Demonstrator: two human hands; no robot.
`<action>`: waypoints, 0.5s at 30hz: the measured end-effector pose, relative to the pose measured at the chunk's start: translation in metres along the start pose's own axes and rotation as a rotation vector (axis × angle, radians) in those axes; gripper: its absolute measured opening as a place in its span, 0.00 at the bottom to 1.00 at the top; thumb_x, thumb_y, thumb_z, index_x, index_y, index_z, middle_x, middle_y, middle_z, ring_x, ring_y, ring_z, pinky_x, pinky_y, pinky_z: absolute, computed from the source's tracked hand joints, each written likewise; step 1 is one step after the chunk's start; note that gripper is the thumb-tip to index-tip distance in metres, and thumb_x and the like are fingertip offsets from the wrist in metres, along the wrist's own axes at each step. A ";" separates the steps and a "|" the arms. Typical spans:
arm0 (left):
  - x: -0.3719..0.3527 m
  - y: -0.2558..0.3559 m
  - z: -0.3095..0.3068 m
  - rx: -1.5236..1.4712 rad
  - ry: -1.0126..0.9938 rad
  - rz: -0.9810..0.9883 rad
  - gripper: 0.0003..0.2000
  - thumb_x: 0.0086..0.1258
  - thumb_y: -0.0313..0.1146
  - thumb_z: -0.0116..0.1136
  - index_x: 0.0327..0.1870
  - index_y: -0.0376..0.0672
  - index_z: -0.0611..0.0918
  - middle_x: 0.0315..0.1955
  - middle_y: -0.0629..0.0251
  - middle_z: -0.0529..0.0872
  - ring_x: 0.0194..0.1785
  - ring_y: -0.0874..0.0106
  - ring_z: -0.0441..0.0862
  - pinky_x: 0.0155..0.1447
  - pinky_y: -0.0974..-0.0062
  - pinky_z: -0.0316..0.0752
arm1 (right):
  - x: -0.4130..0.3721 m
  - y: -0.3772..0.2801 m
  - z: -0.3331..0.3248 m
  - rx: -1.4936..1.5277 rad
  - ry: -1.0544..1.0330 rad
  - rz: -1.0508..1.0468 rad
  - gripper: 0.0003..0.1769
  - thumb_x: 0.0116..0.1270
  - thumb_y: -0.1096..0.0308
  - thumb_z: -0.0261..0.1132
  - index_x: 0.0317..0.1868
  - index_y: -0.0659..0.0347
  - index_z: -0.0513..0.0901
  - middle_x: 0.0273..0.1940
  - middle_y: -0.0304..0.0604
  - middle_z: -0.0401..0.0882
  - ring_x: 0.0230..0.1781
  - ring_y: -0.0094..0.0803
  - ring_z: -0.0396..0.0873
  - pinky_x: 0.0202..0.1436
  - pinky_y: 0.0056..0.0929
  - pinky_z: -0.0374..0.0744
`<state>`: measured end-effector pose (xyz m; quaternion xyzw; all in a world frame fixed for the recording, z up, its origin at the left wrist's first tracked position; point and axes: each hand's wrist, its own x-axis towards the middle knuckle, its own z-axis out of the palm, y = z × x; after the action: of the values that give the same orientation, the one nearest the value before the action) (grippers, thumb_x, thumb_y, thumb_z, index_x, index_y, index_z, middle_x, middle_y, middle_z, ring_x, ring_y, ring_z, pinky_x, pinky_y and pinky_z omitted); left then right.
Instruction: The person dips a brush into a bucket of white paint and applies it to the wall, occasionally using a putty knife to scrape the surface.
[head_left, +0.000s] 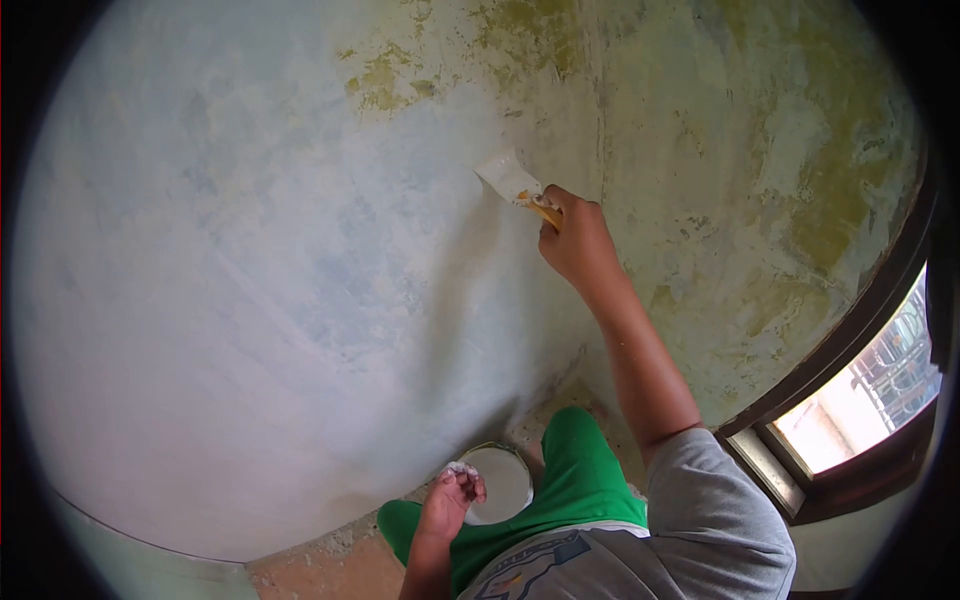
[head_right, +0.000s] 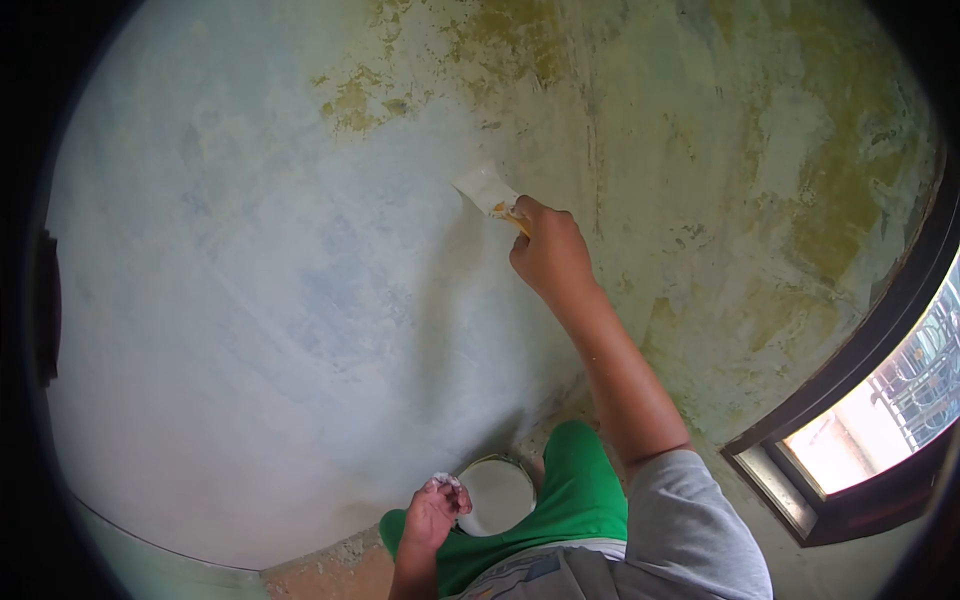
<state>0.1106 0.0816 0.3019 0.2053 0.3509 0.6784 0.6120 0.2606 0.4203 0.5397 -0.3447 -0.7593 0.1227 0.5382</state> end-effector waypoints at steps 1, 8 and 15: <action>0.000 0.000 0.001 0.007 -0.009 0.010 0.17 0.74 0.46 0.50 0.45 0.39 0.78 0.35 0.57 0.81 0.40 0.63 0.79 0.48 0.67 0.73 | -0.001 -0.002 -0.009 -0.001 -0.071 0.074 0.11 0.62 0.79 0.65 0.46 0.67 0.81 0.30 0.58 0.83 0.30 0.50 0.83 0.35 0.38 0.78; -0.002 -0.010 0.006 -0.025 0.006 -0.004 0.15 0.73 0.44 0.52 0.44 0.39 0.79 0.34 0.57 0.81 0.40 0.63 0.79 0.46 0.67 0.73 | 0.016 -0.006 -0.048 0.084 0.152 0.046 0.11 0.66 0.75 0.64 0.49 0.66 0.81 0.28 0.59 0.81 0.26 0.56 0.79 0.33 0.39 0.77; -0.004 -0.007 -0.005 -0.022 0.058 0.038 0.13 0.73 0.42 0.53 0.42 0.40 0.80 0.33 0.58 0.81 0.39 0.63 0.79 0.46 0.67 0.73 | 0.048 -0.015 -0.017 0.305 0.271 0.047 0.08 0.69 0.74 0.63 0.47 0.66 0.81 0.24 0.57 0.76 0.20 0.45 0.70 0.30 0.33 0.73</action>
<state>0.1128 0.0762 0.2938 0.1855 0.3567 0.6995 0.5908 0.2607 0.4379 0.5901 -0.2899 -0.6442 0.2013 0.6785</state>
